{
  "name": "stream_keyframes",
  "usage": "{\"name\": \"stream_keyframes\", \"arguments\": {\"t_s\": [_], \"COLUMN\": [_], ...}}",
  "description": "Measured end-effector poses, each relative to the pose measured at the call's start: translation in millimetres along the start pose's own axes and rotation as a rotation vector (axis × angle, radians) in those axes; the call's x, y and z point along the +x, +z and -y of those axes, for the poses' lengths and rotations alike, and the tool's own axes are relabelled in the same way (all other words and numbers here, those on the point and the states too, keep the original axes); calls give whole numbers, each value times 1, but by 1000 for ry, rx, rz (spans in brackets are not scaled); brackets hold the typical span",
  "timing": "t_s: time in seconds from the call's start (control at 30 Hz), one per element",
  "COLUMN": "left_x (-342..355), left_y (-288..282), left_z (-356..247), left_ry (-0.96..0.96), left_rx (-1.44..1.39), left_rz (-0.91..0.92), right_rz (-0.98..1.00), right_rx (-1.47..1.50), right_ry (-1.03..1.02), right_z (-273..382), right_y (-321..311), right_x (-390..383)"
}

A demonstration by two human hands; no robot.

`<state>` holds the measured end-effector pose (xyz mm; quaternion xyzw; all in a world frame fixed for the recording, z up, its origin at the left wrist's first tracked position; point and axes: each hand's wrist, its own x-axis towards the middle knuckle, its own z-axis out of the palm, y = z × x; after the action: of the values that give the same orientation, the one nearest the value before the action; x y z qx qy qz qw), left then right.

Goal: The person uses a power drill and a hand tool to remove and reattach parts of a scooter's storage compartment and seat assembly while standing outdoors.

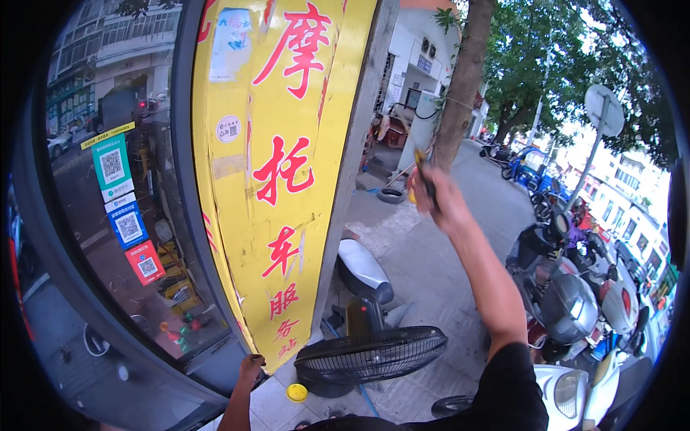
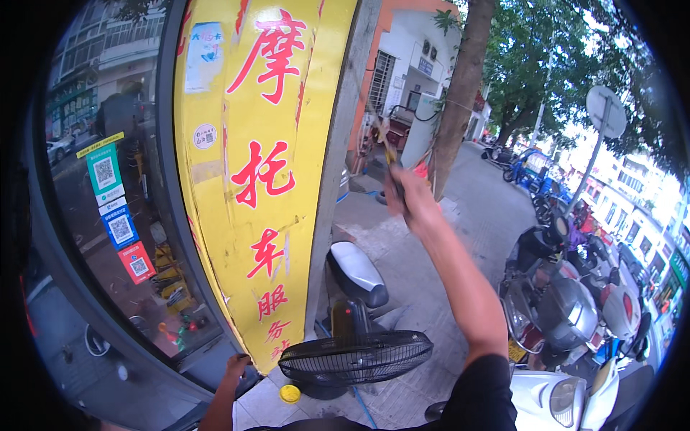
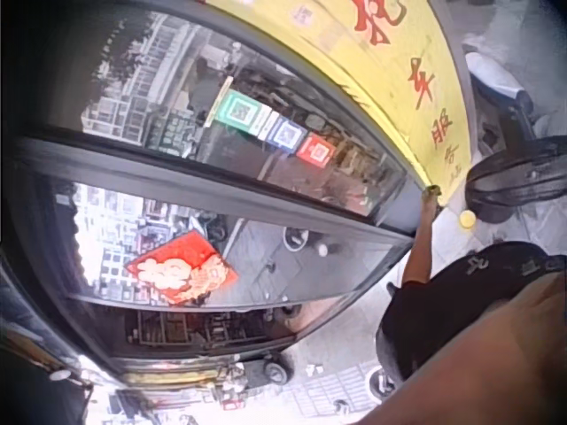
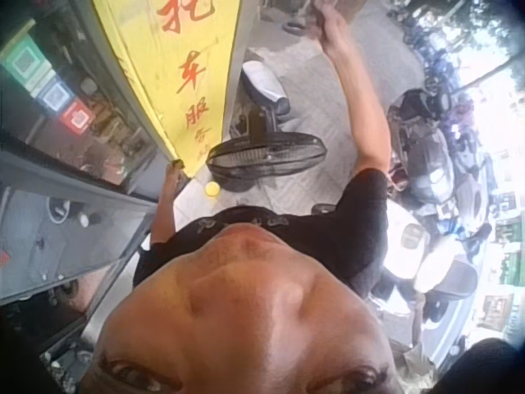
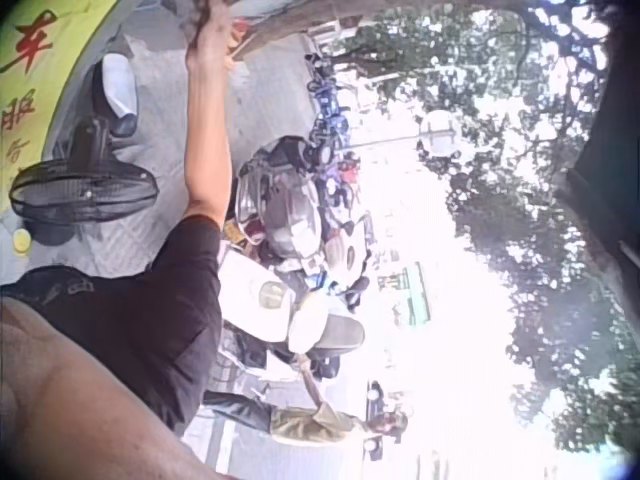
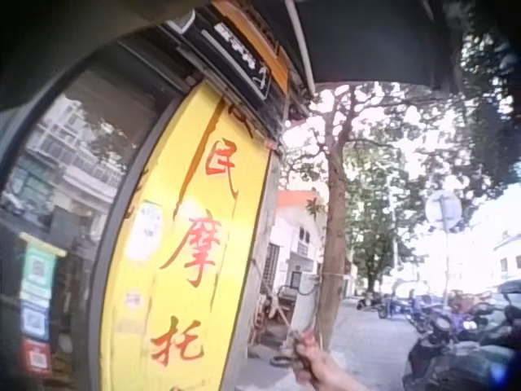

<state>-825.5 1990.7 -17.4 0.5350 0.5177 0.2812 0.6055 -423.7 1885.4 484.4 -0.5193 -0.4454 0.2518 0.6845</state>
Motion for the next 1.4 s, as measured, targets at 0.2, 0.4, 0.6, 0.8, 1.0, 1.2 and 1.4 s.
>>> {"name": "stream_keyframes", "arguments": {"t_s": [0.2, 0.4, 0.6, 0.8, 1.0, 1.2, 1.4], "left_x": [38, -11, -37, -16, 2, 19, 2], "left_y": [36, 91, 178, 199, 161, 90, 24], "left_z": [-73, -301, -411, -397, -407, -383, -270], "left_ry": [143, 476, 1136, 1159, 354, 356, 399], "left_rx": [44, -101, -18, 119, -733, -694, -831], "left_rz": [267, 479, 216, 170, 887, 731, 515], "right_rz": [-53, -201, -219, -130, -102, -14, 154], "right_rx": [-351, -484, -656, -637, -720, -561, -755], "right_ry": [243, 246, 123, 198, 256, 392, 411], "right_z": [-35, -43, -82, -84, -89, -122, -110], "right_y": [-30, -10, 3, 9, 17, 10, 14], "right_x": [-131, -223, -274, -324, -340, -364, -380]}}
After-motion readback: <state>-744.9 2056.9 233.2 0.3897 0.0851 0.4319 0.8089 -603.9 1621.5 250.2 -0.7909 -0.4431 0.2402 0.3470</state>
